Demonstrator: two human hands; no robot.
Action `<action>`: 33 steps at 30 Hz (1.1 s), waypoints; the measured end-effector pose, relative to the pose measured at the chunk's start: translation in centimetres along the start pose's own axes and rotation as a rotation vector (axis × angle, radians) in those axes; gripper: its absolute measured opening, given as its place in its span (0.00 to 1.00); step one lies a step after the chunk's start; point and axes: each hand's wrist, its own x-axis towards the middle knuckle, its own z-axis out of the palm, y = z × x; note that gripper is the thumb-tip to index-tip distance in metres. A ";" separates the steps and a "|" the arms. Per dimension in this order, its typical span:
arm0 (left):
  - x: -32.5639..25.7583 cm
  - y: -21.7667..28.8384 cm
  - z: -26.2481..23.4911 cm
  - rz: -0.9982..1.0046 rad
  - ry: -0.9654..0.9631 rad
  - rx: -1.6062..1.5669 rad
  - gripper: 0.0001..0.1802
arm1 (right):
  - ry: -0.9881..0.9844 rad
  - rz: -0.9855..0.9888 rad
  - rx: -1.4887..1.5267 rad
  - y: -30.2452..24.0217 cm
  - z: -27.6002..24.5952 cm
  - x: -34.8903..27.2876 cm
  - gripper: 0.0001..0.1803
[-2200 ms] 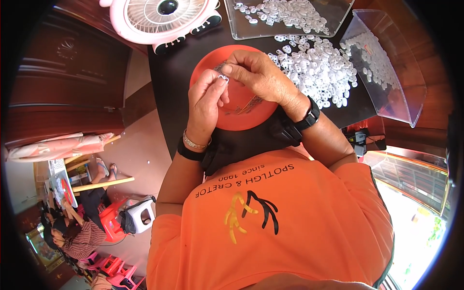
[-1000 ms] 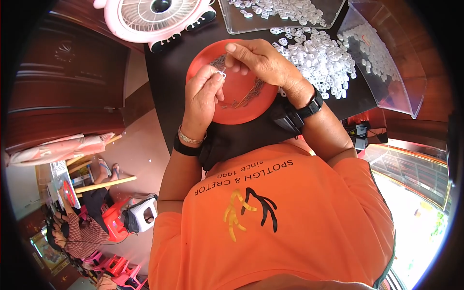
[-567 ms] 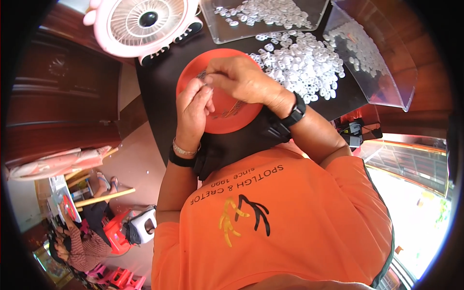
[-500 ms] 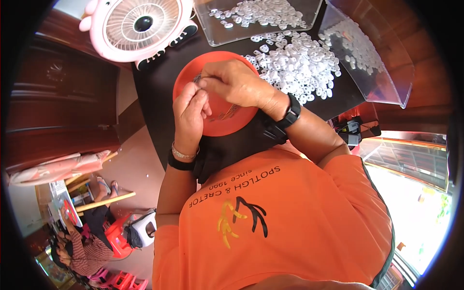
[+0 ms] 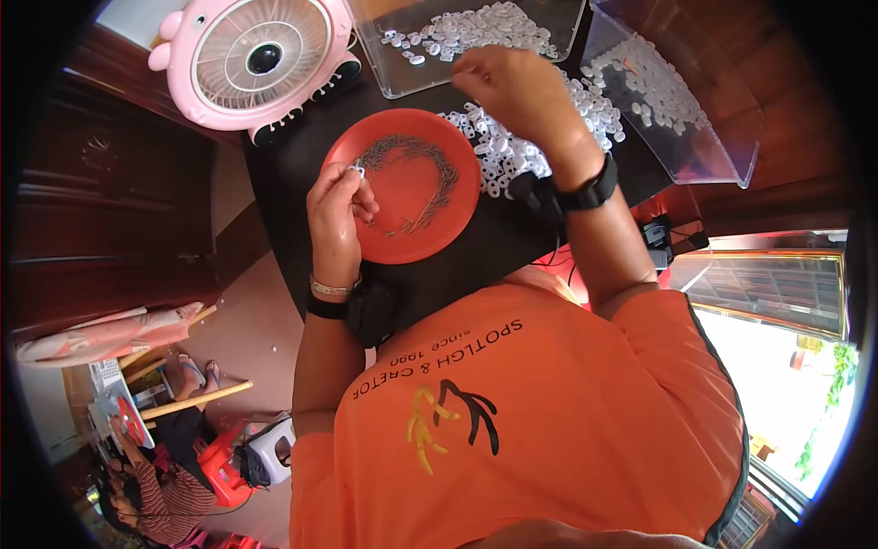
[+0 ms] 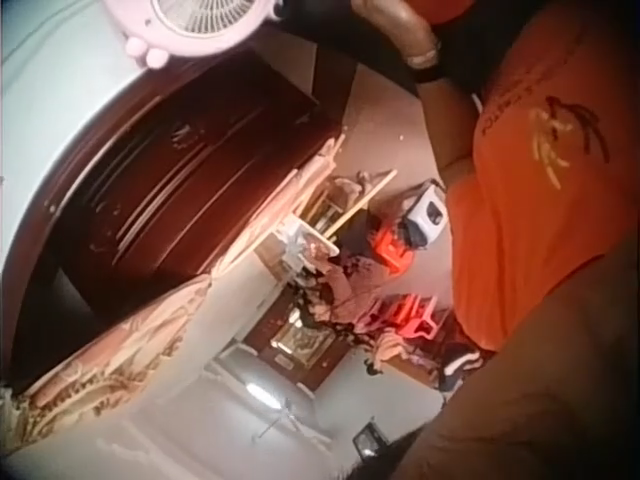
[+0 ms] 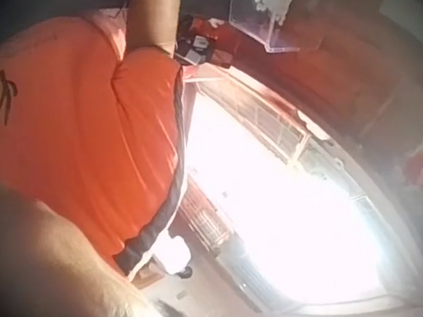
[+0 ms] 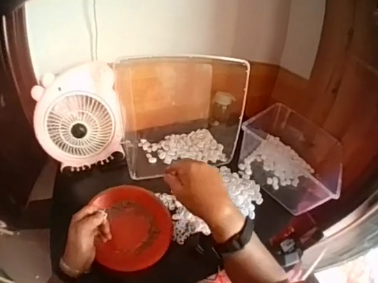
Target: Assembling small white plastic components by inserting metal pins into them.
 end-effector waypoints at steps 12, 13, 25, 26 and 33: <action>-2.0 0.2 -1.5 -0.136 0.144 -0.107 0.09 | -0.502 -0.070 -0.239 6.5 3.2 2.3 0.11; -2.4 0.3 -1.8 -0.139 0.146 -0.118 0.09 | -0.497 -0.070 -0.234 6.6 3.3 2.3 0.11; -4.1 1.9 1.1 -0.052 -0.003 -0.193 0.09 | -0.491 -0.133 -0.044 8.0 3.4 2.2 0.05; -4.2 1.9 1.0 -0.050 -0.012 -0.198 0.09 | -0.518 -0.146 -0.064 7.8 3.2 2.2 0.05; -4.8 2.1 1.3 -0.067 -0.008 -0.211 0.09 | -0.587 -0.208 -0.249 7.8 3.8 2.6 0.05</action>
